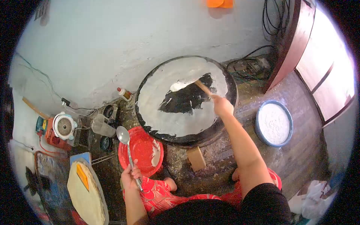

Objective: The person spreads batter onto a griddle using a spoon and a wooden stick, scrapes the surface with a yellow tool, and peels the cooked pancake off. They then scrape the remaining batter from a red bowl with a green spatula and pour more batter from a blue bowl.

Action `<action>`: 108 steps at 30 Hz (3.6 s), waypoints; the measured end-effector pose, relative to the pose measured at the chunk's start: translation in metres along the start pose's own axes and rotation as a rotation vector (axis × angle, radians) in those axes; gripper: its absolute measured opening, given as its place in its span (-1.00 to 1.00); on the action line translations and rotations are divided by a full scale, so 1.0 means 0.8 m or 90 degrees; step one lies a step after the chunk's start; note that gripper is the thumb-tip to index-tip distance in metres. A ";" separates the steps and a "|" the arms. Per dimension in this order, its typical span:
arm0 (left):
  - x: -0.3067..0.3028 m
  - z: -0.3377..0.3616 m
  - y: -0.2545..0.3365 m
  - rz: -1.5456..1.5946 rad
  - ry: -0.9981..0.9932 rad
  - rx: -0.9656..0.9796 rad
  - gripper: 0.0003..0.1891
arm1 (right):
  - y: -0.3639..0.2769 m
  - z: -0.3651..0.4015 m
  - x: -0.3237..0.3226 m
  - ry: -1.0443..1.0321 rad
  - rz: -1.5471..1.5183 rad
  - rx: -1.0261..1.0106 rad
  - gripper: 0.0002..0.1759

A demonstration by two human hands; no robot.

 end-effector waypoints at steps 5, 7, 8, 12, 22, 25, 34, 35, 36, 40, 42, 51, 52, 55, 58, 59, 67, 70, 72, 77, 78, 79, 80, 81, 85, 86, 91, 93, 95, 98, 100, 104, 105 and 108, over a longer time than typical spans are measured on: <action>-0.002 -0.002 0.000 -0.031 0.018 0.013 -0.65 | -0.013 -0.004 0.071 0.020 -0.049 -0.149 -0.68; -0.002 0.000 -0.001 -0.016 0.012 0.007 -0.65 | -0.016 -0.001 0.080 -0.019 -0.050 -0.184 -0.69; -0.001 0.000 -0.001 -0.019 0.008 0.003 -0.65 | -0.035 0.005 0.067 -0.055 -0.050 -0.219 -0.69; -0.005 0.001 -0.001 -0.022 0.012 0.014 -0.65 | -0.014 0.013 0.032 0.013 -0.051 -0.034 -0.70; -0.007 0.001 -0.002 -0.035 -0.017 -0.003 -0.65 | -0.077 0.043 0.020 -0.192 0.017 -0.236 -0.68; -0.010 0.002 0.000 -0.027 -0.023 -0.001 -0.65 | -0.072 0.061 -0.003 -0.090 0.106 -0.212 -0.65; -0.005 0.001 -0.005 -0.030 -0.062 -0.031 -0.64 | -0.139 0.127 0.130 -0.006 0.364 -0.409 -0.45; -0.004 0.003 -0.006 -0.030 -0.065 -0.032 -0.64 | -0.124 0.119 0.125 0.000 0.367 -0.397 -0.42; -0.004 0.004 -0.006 -0.029 -0.070 -0.033 -0.65 | -0.109 0.107 0.118 0.001 0.408 -0.358 -0.42; -0.013 0.003 -0.002 -0.054 -0.052 -0.018 -0.65 | -0.075 0.084 0.081 0.066 0.239 -0.219 -0.56; -0.012 0.003 0.000 -0.050 -0.022 0.003 -0.66 | -0.088 0.101 0.072 0.062 0.113 -0.207 -0.56; -0.008 0.004 -0.004 -0.042 -0.003 -0.016 -0.66 | -0.033 0.060 0.035 0.077 0.288 -0.195 -0.53; -0.006 0.003 -0.005 -0.046 -0.005 -0.019 -0.66 | -0.034 0.060 0.035 0.080 0.289 -0.191 -0.53; -0.005 0.002 -0.004 -0.031 -0.030 -0.010 -0.66 | -0.046 0.079 0.053 0.057 0.129 -0.152 -0.54; -0.003 0.001 -0.005 -0.040 -0.034 -0.020 -0.66 | -0.035 0.075 0.054 0.031 0.240 -0.198 -0.50; -0.006 0.001 -0.005 -0.044 -0.030 -0.021 -0.66 | -0.022 0.067 0.044 0.048 0.277 -0.165 -0.51; -0.002 0.000 -0.006 -0.044 -0.021 -0.010 -0.64 | -0.019 0.075 0.034 0.079 0.150 -0.153 -0.58; 0.000 -0.001 -0.007 -0.053 -0.025 -0.022 -0.64 | 0.005 0.065 0.030 0.043 0.296 -0.114 -0.52; -0.003 -0.002 -0.007 -0.055 -0.016 -0.025 -0.64 | 0.024 0.052 0.006 0.118 0.327 -0.122 -0.53; -0.002 -0.003 -0.007 -0.036 -0.009 -0.027 -0.63 | 0.055 0.028 0.011 0.093 0.050 -0.025 -0.65; 0.000 -0.003 -0.008 -0.041 -0.002 -0.018 -0.63 | 0.062 0.023 0.013 0.096 0.050 -0.026 -0.65; 0.000 -0.003 -0.009 -0.044 0.006 -0.008 -0.63 | 0.071 0.017 0.010 0.138 -0.002 -0.054 -0.67; -0.001 -0.004 -0.009 -0.045 0.007 -0.008 -0.63 | 0.079 0.014 0.005 0.178 -0.056 -0.080 -0.68; -0.002 -0.004 -0.008 -0.054 0.015 -0.005 -0.63 | 0.092 0.008 -0.002 0.123 -0.068 0.013 -0.67; -0.005 -0.006 -0.006 -0.063 0.001 -0.026 -0.63 | 0.116 -0.005 -0.015 0.103 -0.065 -0.025 -0.67; -0.005 -0.006 -0.006 -0.062 -0.001 -0.027 -0.63 | 0.119 0.000 -0.015 0.064 -0.099 -0.058 -0.68; -0.003 -0.006 -0.005 -0.070 0.010 -0.006 -0.63 | 0.125 0.037 -0.032 -0.016 -0.290 0.055 -0.70; -0.002 -0.007 -0.008 -0.074 0.020 -0.010 -0.63 | 0.136 0.024 -0.007 0.107 -0.236 -0.018 -0.68; 0.000 -0.008 -0.006 -0.078 0.026 -0.009 -0.63 | 0.115 0.023 0.008 0.133 -0.168 -0.088 -0.66; -0.002 -0.008 -0.010 -0.067 0.004 -0.027 -0.64 | 0.066 0.040 0.009 0.030 -0.082 -0.118 -0.68; -0.003 -0.006 -0.010 -0.057 0.005 -0.029 -0.64 | 0.047 0.062 -0.021 0.001 -0.054 -0.111 -0.69; -0.009 -0.003 -0.008 -0.064 0.016 -0.010 -0.64 | 0.085 0.076 -0.008 0.062 -0.099 0.031 -0.68; -0.010 -0.003 -0.007 -0.075 0.022 -0.005 -0.64 | 0.093 0.071 0.015 0.095 -0.129 -0.004 -0.68; -0.010 -0.006 -0.004 -0.080 0.021 -0.009 -0.64 | 0.037 0.081 0.040 0.084 -0.145 -0.075 -0.68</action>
Point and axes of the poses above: each hand's wrist, its own z-axis away from the middle knuckle, its own x-axis out of the palm, y = z × x, the point moved 6 cm from there along -z, towards the middle knuckle, and after that the axes turned 15 degrees about -x, right-handed, at the moved point
